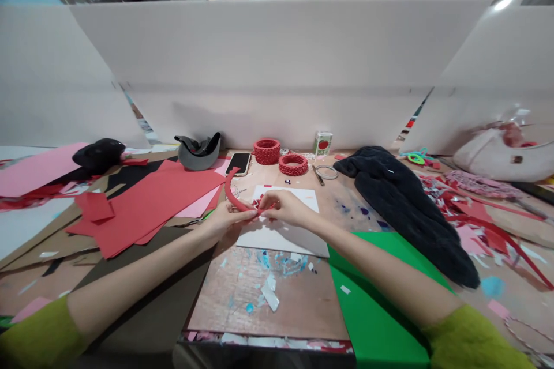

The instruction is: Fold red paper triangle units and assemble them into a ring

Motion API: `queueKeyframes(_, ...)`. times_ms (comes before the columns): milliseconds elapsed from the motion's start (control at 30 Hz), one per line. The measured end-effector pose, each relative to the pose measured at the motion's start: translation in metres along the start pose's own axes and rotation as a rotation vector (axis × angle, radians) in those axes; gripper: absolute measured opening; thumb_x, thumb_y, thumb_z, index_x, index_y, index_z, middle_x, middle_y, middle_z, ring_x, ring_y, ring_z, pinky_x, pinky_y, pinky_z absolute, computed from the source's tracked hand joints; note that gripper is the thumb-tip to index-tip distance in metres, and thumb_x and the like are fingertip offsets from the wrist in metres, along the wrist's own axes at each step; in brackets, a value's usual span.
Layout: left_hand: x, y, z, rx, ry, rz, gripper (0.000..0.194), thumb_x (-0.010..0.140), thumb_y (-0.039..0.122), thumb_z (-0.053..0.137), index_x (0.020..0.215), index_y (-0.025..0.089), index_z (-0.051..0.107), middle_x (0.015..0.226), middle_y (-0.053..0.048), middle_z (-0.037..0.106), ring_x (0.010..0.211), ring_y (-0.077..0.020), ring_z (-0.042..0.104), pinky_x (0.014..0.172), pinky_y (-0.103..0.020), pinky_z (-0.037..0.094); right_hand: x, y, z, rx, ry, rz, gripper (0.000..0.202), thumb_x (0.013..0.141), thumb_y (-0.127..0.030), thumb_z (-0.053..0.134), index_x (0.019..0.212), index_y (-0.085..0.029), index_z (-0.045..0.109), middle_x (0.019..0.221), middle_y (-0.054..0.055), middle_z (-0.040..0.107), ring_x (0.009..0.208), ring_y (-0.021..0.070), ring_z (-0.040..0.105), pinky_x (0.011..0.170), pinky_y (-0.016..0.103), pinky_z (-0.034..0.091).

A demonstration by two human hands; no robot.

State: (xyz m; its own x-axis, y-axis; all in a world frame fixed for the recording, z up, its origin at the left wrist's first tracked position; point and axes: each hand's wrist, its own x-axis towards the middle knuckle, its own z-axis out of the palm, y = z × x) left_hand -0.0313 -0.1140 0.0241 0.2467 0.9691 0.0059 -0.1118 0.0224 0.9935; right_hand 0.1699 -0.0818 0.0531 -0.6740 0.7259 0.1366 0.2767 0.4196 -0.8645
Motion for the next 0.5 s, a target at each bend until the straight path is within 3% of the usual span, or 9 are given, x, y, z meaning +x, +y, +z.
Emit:
queueKeyframes(267, -0.003, 0.001, 0.003, -0.026, 0.043, -0.016, 0.017, 0.064, 0.026, 0.083, 0.071, 0.013, 0.075, 0.071, -0.009, 0.072, 0.066, -0.0171, 0.064, 0.064, -0.027, 0.049, 0.005, 0.011, 0.004, 0.076, 0.004, -0.004, 0.012, 0.075, -0.026, 0.068, 0.079, -0.014, 0.068, 0.07, 0.003, 0.068, 0.061, 0.0139, 0.065, 0.058, 0.025, 0.05)
queueKeyframes(500, -0.004, -0.004, 0.003, -0.05, -0.048, -0.099, 0.02, 0.064, 0.026, 0.082, 0.077, 0.011, 0.075, 0.072, -0.009, 0.072, 0.064, -0.0149, 0.064, 0.066, -0.026, 0.049, 0.002, 0.011, 0.003, 0.028, -0.041, 0.01, 0.011, 0.076, -0.025, 0.067, 0.078, -0.014, 0.068, 0.068, 0.002, 0.067, 0.058, 0.0122, 0.063, 0.055, 0.023, 0.048)
